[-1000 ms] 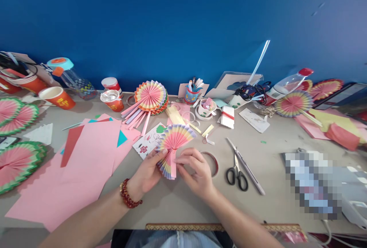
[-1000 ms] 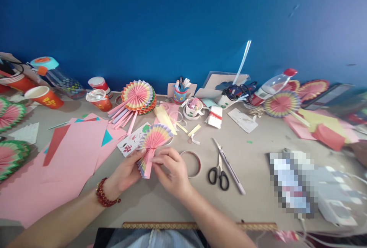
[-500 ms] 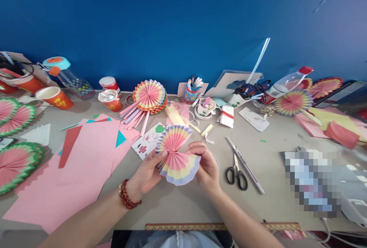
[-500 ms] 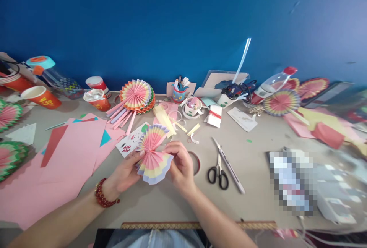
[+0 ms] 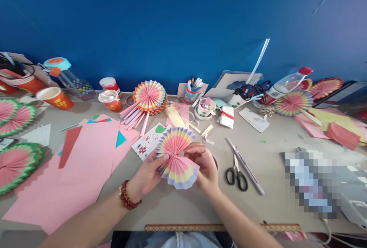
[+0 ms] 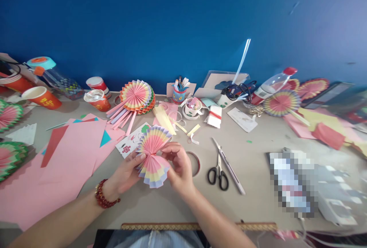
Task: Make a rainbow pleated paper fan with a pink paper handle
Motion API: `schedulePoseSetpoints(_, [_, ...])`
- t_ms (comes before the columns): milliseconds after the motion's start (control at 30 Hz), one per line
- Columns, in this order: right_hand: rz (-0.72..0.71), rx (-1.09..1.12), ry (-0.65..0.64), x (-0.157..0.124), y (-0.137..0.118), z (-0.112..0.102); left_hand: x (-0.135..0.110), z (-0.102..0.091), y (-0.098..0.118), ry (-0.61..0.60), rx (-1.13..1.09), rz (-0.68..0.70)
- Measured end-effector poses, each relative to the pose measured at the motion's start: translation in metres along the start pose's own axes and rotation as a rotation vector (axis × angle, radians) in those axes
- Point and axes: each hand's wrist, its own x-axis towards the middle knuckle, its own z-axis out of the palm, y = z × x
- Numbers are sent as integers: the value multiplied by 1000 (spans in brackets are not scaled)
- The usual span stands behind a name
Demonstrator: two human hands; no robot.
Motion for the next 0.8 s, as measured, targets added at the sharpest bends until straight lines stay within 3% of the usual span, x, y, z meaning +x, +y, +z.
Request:
schedulePoseSetpoints(300, [195, 144, 17, 1, 2, 0, 0, -4, -1, 7, 41, 21])
schedulePoseSetpoints(533, [208, 88, 43, -1, 3, 0, 0, -3, 0, 23, 30, 20])
schedulePoseSetpoints(800, [162, -54, -66, 0, 4, -2, 0, -2, 0, 26, 6, -10])
